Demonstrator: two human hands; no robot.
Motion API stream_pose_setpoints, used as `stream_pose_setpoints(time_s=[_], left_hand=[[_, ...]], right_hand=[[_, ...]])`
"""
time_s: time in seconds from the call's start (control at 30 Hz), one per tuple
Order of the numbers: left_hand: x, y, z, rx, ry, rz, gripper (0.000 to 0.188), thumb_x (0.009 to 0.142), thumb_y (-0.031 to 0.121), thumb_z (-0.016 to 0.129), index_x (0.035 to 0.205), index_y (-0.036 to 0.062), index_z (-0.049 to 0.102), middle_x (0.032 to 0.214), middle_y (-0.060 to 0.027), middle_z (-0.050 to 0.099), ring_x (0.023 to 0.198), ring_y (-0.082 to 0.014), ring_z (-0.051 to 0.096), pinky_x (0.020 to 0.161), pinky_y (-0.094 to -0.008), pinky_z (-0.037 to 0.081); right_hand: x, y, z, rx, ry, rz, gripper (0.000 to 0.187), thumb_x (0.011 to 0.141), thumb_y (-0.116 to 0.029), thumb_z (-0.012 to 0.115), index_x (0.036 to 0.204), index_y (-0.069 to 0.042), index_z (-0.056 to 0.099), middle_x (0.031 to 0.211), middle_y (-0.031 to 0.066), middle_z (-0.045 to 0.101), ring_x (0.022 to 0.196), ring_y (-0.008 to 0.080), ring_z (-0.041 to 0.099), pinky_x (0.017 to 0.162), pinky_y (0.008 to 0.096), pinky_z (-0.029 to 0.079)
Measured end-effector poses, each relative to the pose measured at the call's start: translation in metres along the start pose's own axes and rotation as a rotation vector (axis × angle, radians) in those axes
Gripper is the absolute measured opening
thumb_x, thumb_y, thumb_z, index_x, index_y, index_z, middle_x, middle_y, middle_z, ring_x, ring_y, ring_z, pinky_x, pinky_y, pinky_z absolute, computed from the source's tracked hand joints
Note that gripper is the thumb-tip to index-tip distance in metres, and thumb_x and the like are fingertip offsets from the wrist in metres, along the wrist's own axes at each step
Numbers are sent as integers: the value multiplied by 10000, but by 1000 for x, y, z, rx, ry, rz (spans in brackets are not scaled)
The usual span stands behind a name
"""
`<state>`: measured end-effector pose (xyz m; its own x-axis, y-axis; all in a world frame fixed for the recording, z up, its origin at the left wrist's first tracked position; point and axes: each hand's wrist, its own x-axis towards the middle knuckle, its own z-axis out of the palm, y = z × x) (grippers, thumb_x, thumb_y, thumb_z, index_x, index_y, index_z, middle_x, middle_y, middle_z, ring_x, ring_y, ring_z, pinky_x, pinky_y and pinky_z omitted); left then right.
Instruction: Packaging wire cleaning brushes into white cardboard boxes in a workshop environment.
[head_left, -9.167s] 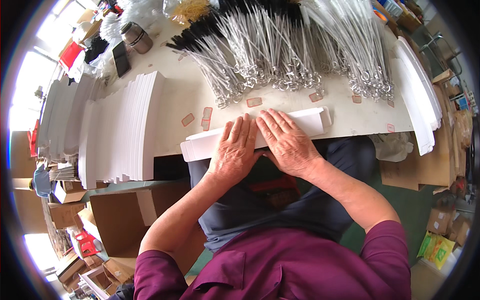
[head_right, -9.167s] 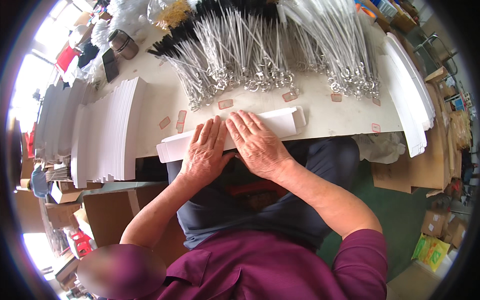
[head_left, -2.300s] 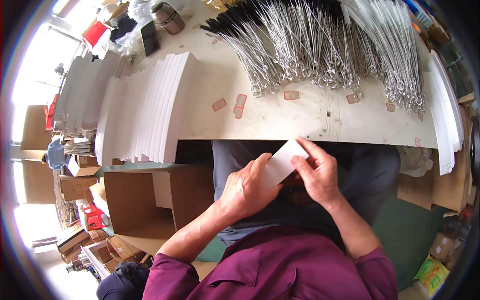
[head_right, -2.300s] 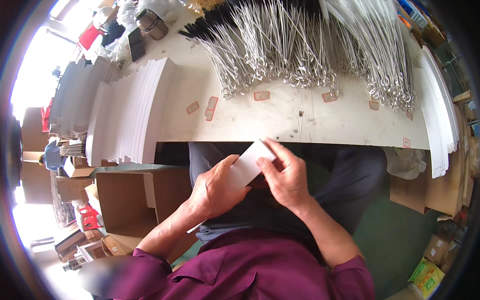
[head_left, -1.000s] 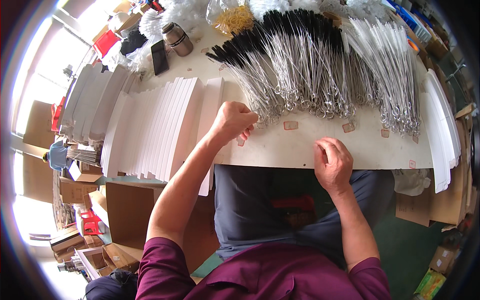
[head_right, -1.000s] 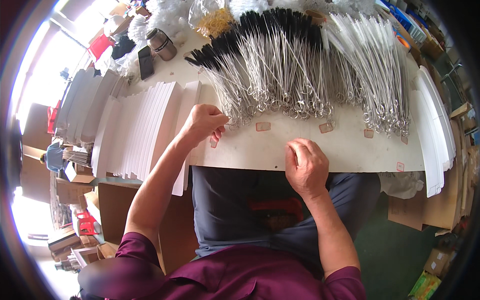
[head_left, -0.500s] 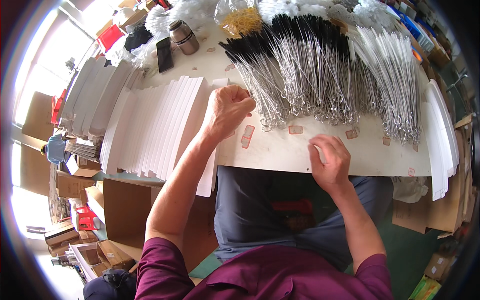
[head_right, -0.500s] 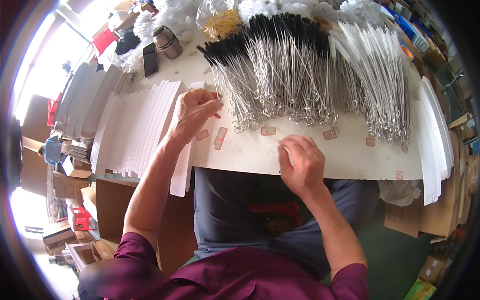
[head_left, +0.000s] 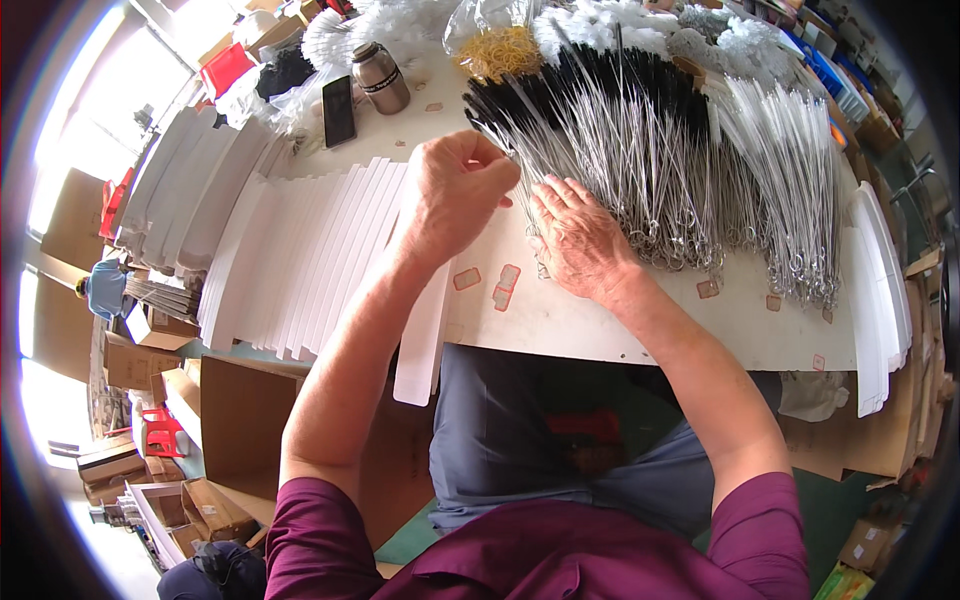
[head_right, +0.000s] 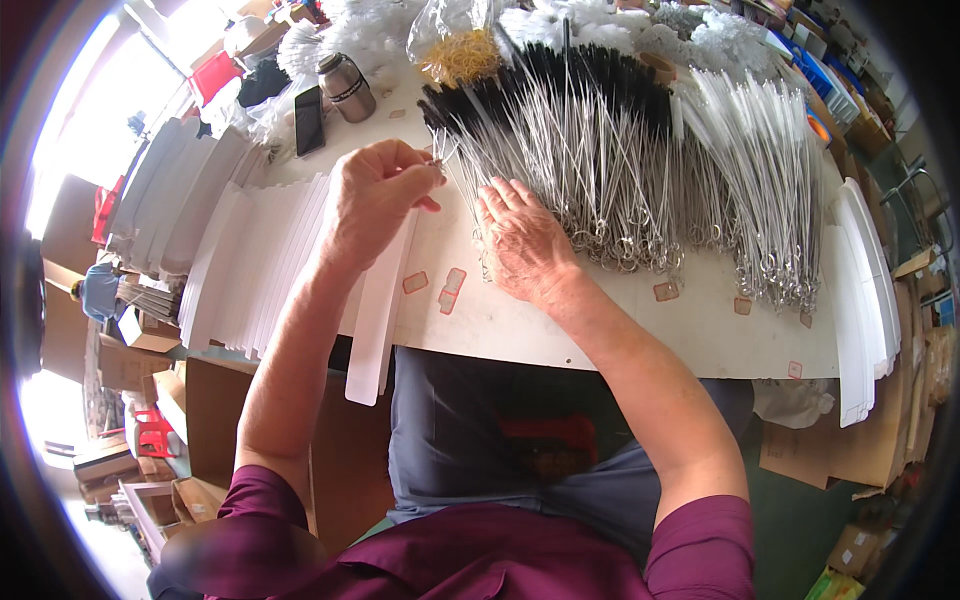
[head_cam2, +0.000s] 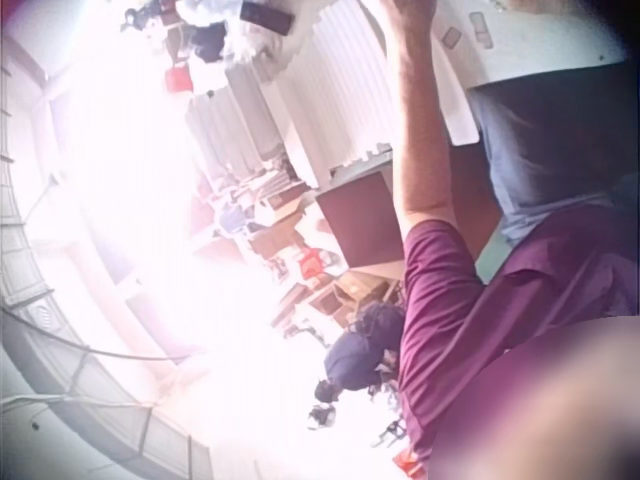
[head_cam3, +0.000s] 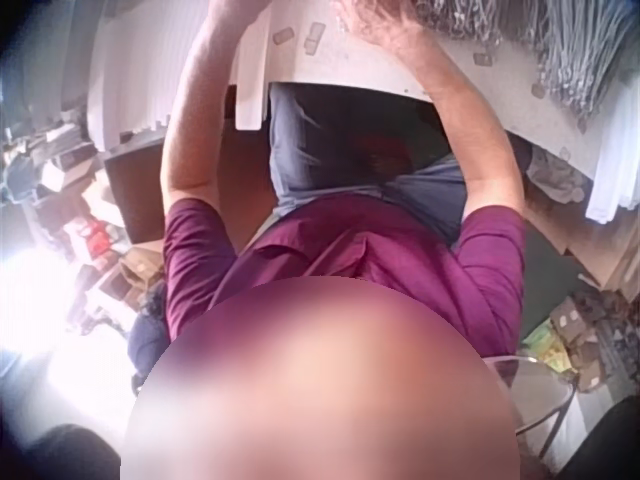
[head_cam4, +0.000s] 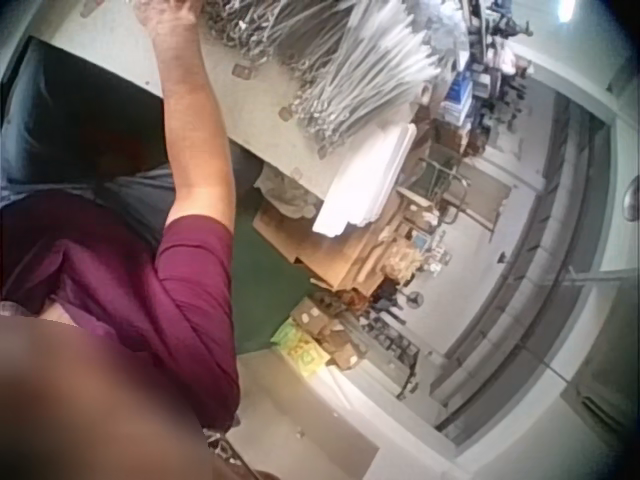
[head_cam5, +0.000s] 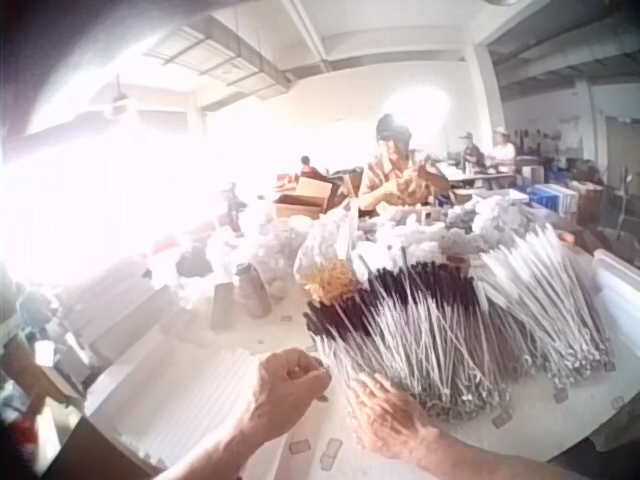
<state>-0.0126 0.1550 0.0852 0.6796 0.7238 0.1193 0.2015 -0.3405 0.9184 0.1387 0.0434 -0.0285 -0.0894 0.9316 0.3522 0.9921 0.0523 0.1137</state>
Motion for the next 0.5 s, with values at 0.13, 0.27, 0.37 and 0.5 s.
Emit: stream_pose_setpoints(time_s=[0.13, 0.27, 0.37, 0.5], left_hand=[[3, 17, -16, -54, 62, 56, 120, 895, 75, 699, 857, -35, 668, 1002, -145, 697, 851, -169, 706, 733, -320, 620], [5, 38, -37, -266, 73, 197, 160, 947, 114, 649, 932, -41, 687, 988, -160, 719, 960, -249, 738, 797, -359, 626], [7, 50, -57, -378, 125, 306, 161, 935, 100, 657, 912, -56, 690, 893, -146, 719, 883, -238, 756, 746, -346, 644], [-2, 66, -85, -318, 85, 294, 195, 997, 129, 578, 1044, -30, 681, 1099, -175, 718, 1076, -319, 719, 881, -406, 588]], right_hand=[[0, -2, 8, -48, -52, 67, 597, 1021, -334, 507, 1436, 96, 506, 1532, 209, 496, 1477, 320, 397, 1269, 437, 228], [1, -2, 11, -83, -71, 100, 630, 1015, -353, 500, 1438, 114, 491, 1535, 236, 482, 1480, 340, 390, 1271, 436, 224], [1, -2, 12, -33, -60, 121, 645, 1008, -357, 517, 1446, 116, 478, 1534, 239, 481, 1478, 344, 392, 1270, 432, 229], [4, -3, 5, 63, -33, 149, 611, 991, -316, 570, 1441, 91, 493, 1541, 228, 475, 1477, 349, 391, 1258, 432, 260]])
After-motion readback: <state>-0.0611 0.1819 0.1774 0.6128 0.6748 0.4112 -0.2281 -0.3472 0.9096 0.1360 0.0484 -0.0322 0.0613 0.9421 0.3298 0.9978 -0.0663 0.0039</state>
